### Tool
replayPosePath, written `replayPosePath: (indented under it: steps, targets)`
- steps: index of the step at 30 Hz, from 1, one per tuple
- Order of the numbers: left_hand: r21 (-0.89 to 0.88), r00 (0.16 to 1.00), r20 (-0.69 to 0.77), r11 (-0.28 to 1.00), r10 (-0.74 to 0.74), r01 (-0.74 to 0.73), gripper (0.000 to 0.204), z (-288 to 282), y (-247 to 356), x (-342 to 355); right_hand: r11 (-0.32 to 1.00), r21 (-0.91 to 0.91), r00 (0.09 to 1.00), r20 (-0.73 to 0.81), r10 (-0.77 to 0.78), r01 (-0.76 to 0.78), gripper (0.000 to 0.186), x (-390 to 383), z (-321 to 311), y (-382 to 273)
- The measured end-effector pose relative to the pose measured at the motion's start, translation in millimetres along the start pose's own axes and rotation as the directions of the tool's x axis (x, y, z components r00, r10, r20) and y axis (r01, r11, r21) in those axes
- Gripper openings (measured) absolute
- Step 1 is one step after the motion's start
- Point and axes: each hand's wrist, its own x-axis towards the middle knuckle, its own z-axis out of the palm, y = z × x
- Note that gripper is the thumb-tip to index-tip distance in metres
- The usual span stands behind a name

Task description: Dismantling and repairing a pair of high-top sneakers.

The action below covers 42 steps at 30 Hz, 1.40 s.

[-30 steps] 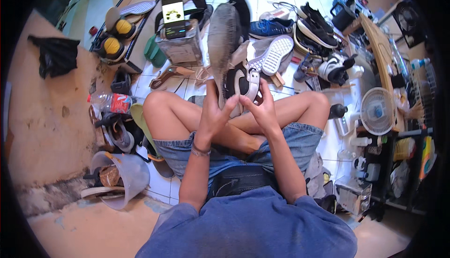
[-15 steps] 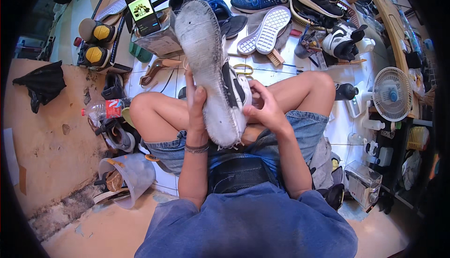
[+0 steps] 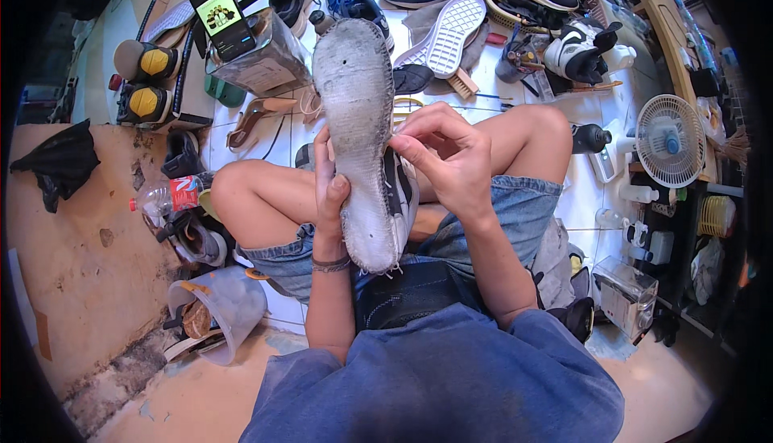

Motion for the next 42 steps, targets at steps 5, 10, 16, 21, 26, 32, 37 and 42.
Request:
replayPosePath:
  steps: [5, 10, 16, 21, 26, 32, 37, 42]
  targets:
    - [0.125, 0.995, 0.086, 0.991, -0.058, 0.047, 0.106, -9.6, 4.8, 10.2, 0.994, -0.109, 0.995, 0.087, 0.04, -0.031, 0.009, -3.4, -4.1, 2.2]
    - [0.213, 0.992, 0.096, 0.975, -0.085, 0.063, 0.085, -13.4, 1.5, 19.8, 0.99, -0.117, 0.94, 0.321, 0.113, -0.079, 0.01, -10.7, -16.2, 5.5]
    - [0.358, 1.0, -0.027, 0.933, -0.013, 0.022, 0.08, -27.2, -25.1, 24.7, 0.985, -0.063, 0.899, 0.403, 0.173, -0.161, 0.013, -9.2, -28.6, 5.6]
    - [0.335, 0.999, -0.039, 0.942, 0.029, -0.015, 0.08, -25.4, -36.3, 26.8, 0.983, -0.182, 0.867, 0.49, 0.093, -0.003, 0.017, -2.2, -39.7, 16.3]
    - [0.352, 0.999, -0.046, 0.936, 0.022, -0.005, 0.082, -18.3, -26.9, 27.2, 0.979, -0.123, 0.876, 0.438, 0.201, -0.163, 0.019, -4.7, -37.2, 18.0]
    - [0.417, 0.979, -0.112, 0.902, 0.17, -0.109, 0.073, -1.5, -32.1, 24.9, 0.952, -0.017, 0.952, -0.016, 0.305, -0.305, 0.035, -31.8, -19.0, 25.6]
    - [0.442, 0.976, -0.092, 0.886, 0.198, -0.138, 0.068, 8.8, -20.8, 23.8, 0.969, -0.227, 0.992, -0.105, 0.075, -0.097, 0.012, -42.4, -11.4, 38.1]
    - [0.489, 0.95, -0.07, 0.841, 0.304, -0.233, 0.066, 3.7, -23.4, 27.7, 0.839, 0.312, 0.889, 0.044, 0.455, -0.445, 0.012, -40.5, -10.8, 31.2]
